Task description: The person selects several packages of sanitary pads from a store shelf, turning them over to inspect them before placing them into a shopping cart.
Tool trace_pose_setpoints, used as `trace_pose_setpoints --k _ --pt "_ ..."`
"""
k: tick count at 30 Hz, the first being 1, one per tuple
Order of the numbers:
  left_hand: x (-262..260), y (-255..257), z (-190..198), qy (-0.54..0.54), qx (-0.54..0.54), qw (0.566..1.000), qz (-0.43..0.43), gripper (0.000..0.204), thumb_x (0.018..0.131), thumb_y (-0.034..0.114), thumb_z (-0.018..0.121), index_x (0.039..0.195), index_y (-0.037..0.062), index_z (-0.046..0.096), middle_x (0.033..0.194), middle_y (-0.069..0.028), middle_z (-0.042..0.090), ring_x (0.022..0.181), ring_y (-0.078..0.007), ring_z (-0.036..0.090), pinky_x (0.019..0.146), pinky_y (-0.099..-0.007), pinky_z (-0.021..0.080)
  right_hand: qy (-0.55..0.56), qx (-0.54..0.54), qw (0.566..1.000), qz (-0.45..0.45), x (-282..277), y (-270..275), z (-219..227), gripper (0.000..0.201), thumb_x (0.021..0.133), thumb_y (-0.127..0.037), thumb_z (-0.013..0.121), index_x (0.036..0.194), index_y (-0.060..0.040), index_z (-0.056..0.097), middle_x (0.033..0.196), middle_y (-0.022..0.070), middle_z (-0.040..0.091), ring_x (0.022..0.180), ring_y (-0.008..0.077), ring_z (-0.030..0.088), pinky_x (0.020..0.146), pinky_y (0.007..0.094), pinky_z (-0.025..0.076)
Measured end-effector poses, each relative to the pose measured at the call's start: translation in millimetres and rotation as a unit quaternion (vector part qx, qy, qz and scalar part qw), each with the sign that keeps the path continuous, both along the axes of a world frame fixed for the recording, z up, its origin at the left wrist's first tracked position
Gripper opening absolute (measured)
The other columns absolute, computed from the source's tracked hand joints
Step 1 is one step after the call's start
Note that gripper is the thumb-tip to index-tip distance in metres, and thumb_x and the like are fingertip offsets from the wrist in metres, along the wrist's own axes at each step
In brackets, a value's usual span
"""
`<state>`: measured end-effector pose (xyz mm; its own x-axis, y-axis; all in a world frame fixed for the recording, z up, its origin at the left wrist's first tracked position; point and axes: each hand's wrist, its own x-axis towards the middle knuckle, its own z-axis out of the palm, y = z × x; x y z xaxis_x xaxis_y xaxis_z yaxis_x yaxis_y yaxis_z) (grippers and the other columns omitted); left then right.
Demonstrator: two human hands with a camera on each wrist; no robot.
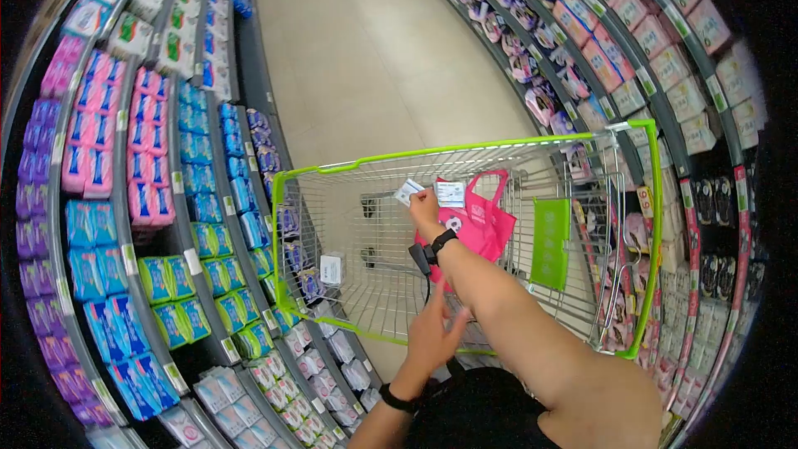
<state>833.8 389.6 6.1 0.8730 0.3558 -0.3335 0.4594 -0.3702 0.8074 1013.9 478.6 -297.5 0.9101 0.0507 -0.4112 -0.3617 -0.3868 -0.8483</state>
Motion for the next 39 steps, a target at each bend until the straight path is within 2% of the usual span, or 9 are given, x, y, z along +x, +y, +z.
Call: trace_pose_setpoints --k 10,14,18,24,26,28,34,38,39 --pt "19 20 -69 0.063 -0.278 0.957 -0.05 0.052 0.106 0.03 0.054 0.15 0.0042 0.043 0.074 -0.0076 0.051 0.065 -0.0147 0.051 0.062 -0.0328 0.044 0.054 -0.114 0.992 0.014 -18 -55 -81 0.044 0.084 -0.029 0.072 0.112 -0.0001 0.056 0.104 0.0267 0.068 0.099 0.0428 0.067 0.086 0.0493 0.053" --pt "39 32 -77 0.076 -0.22 0.972 -0.013 0.05 0.109 0.036 0.046 0.147 0.0038 0.045 0.081 -0.0035 0.054 0.072 -0.0137 0.052 0.069 -0.0315 0.045 0.176 -0.152 0.972 0.033 1 -58 -74 0.069 0.084 -0.03 0.071 0.135 0.0057 0.041 0.12 0.0355 0.063 0.114 0.0498 0.063 0.096 0.0535 0.051" --pt "41 30 -129 0.041 -0.275 0.96 0.046 0.052 0.111 0.04 0.042 0.148 0.0045 0.045 0.084 -0.003 0.053 0.078 -0.0143 0.051 0.075 -0.0316 0.044 0.22 -0.122 0.955 0.156 19 -47 -68 0.107 0.082 -0.031 0.072 0.162 -0.0152 0.003 0.123 0.0347 0.065 0.113 0.0486 0.065 0.1 0.0509 0.051" --pt "22 50 -123 0.038 -0.345 0.938 -0.023 0.058 0.11 0.05 0.037 0.147 0.006 0.047 0.081 0.0009 0.045 0.073 -0.0124 0.044 0.069 -0.0291 0.04 0.23 -0.169 0.948 0.143 53 -60 -123 0.126 0.078 -0.034 0.079 0.161 -0.0273 -0.016 0.124 0.0284 0.066 0.097 0.0437 0.072 0.078 0.0482 0.062" --pt "14 54 -123 0.029 -0.318 0.948 0.012 0.061 0.109 0.053 0.036 0.146 0.0062 0.048 0.08 0.0028 0.042 0.071 -0.0114 0.041 0.066 -0.0276 0.038 0.278 -0.058 0.952 0.115 60 -62 -92 0.127 0.078 -0.022 0.08 0.161 -0.0298 -0.016 0.119 0.0227 0.067 0.075 0.0326 0.073 0.063 0.0424 0.066" --pt "-1 60 -122 0.064 -0.278 0.956 0.061 0.061 0.109 0.054 0.037 0.145 0.0065 0.049 0.08 0.0022 0.042 0.071 -0.0121 0.042 0.067 -0.028 0.037 0.303 -0.038 0.944 0.122 67 -65 -106 0.131 0.075 -0.015 0.085 0.161 -0.034 -0.012 0.141 0.0226 0.052 0.11 0.0346 0.065 0.064 0.0447 0.066" --pt "-36 80 -107 0.029 -0.198 0.964 0.177 0.044 0.11 0.04 0.043 0.135 0.0051 0.052 0.072 -0.0033 0.045 0.068 -0.0136 0.05 0.064 -0.0313 0.041 0.291 0.001 0.952 0.092 74 -84 -140 0.087 0.085 -0.05 0.08 0.15 -0.0208 0.03 0.126 0.019 0.058 0.094 0.0274 0.064 0.07 0.0423 0.058" --pt "-62 83 -86 -0.022 -0.177 0.958 0.226 0.034 0.108 0.029 0.049 0.131 0.0044 0.053 0.075 -0.0028 0.047 0.069 -0.012 0.048 0.063 -0.0292 0.04 0.281 -0.088 0.945 0.14 54 -127 -148 0.079 0.087 -0.043 0.08 0.143 -0.0094 0.036 0.118 0.019 0.063 0.093 0.0266 0.067 0.069 0.0423 0.059" --pt "-75 82 -87 -0.013 -0.18 0.955 0.234 0.032 0.108 0.027 0.049 0.129 0.004 0.053 0.078 -0.0019 0.048 0.07 -0.0113 0.047 0.064 -0.028 0.039 0.246 -0.009 0.961 0.125 40 -142 -164 0.079 0.09 -0.04 0.078 0.145 -0.0109 0.029 0.1 0.0143 0.069 0.068 0.0226 0.069 0.042 0.0364 0.049"
